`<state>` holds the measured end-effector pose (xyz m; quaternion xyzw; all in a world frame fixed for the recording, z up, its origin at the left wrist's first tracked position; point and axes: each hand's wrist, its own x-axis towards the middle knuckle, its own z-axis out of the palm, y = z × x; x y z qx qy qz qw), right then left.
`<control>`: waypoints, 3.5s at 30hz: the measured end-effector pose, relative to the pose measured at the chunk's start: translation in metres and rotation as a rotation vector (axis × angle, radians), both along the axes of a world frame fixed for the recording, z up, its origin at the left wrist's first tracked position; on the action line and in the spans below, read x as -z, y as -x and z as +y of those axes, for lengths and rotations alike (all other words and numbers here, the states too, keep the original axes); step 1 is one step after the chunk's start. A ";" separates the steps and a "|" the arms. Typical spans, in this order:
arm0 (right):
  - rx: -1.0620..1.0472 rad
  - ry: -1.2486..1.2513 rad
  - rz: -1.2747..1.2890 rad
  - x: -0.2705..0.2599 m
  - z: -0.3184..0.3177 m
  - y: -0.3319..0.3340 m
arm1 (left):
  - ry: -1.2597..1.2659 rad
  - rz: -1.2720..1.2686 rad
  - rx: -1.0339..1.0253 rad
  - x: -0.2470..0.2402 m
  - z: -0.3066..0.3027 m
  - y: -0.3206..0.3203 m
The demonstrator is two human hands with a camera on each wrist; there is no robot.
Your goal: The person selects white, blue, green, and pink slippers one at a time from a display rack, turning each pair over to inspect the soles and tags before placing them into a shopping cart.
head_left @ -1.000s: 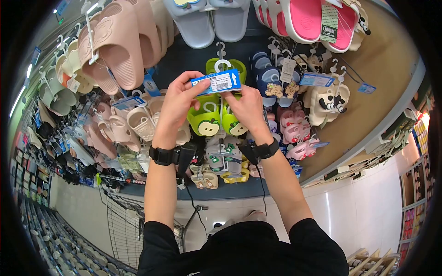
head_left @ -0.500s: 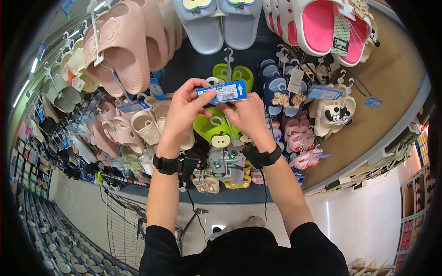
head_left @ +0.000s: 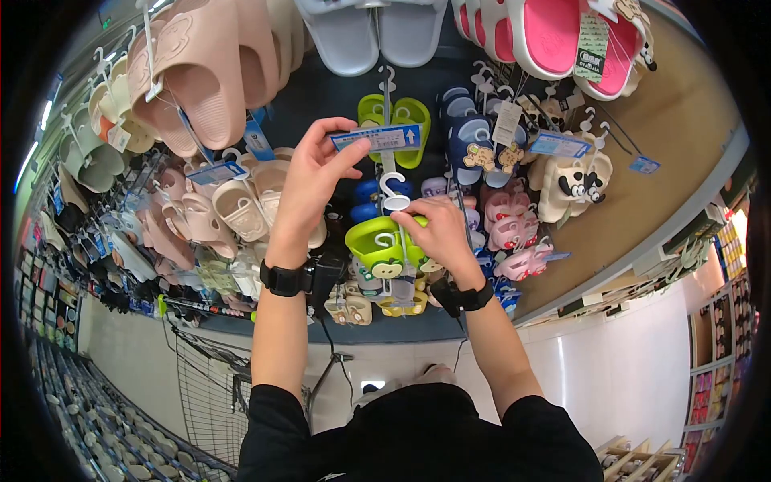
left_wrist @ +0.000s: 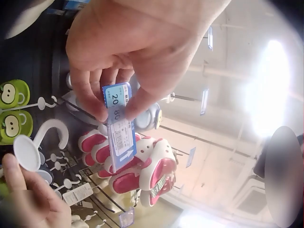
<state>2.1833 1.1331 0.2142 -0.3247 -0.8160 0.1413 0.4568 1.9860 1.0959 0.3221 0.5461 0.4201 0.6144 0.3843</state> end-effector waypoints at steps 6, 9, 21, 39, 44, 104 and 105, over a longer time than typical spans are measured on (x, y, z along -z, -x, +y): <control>0.066 0.121 0.034 -0.007 -0.022 -0.015 | -0.120 0.154 -0.250 0.027 -0.033 0.006; 0.068 0.064 0.074 -0.017 -0.030 -0.020 | -0.055 0.229 -0.030 0.071 -0.051 0.021; 0.037 0.150 0.113 -0.048 -0.112 -0.025 | 0.024 0.159 0.378 0.142 -0.121 0.014; -0.103 0.907 0.266 0.011 -0.156 0.017 | 0.355 -0.854 0.446 0.218 -0.208 0.041; -0.182 1.010 0.347 0.045 -0.164 -0.020 | 0.441 -0.904 0.446 0.244 -0.218 0.028; -1.151 1.756 -0.014 0.155 -0.488 0.229 | 0.162 -0.972 -0.834 0.284 -0.672 0.094; -1.097 1.678 -0.060 0.160 -0.489 0.240 | 0.144 -0.971 -0.846 0.284 -0.673 0.099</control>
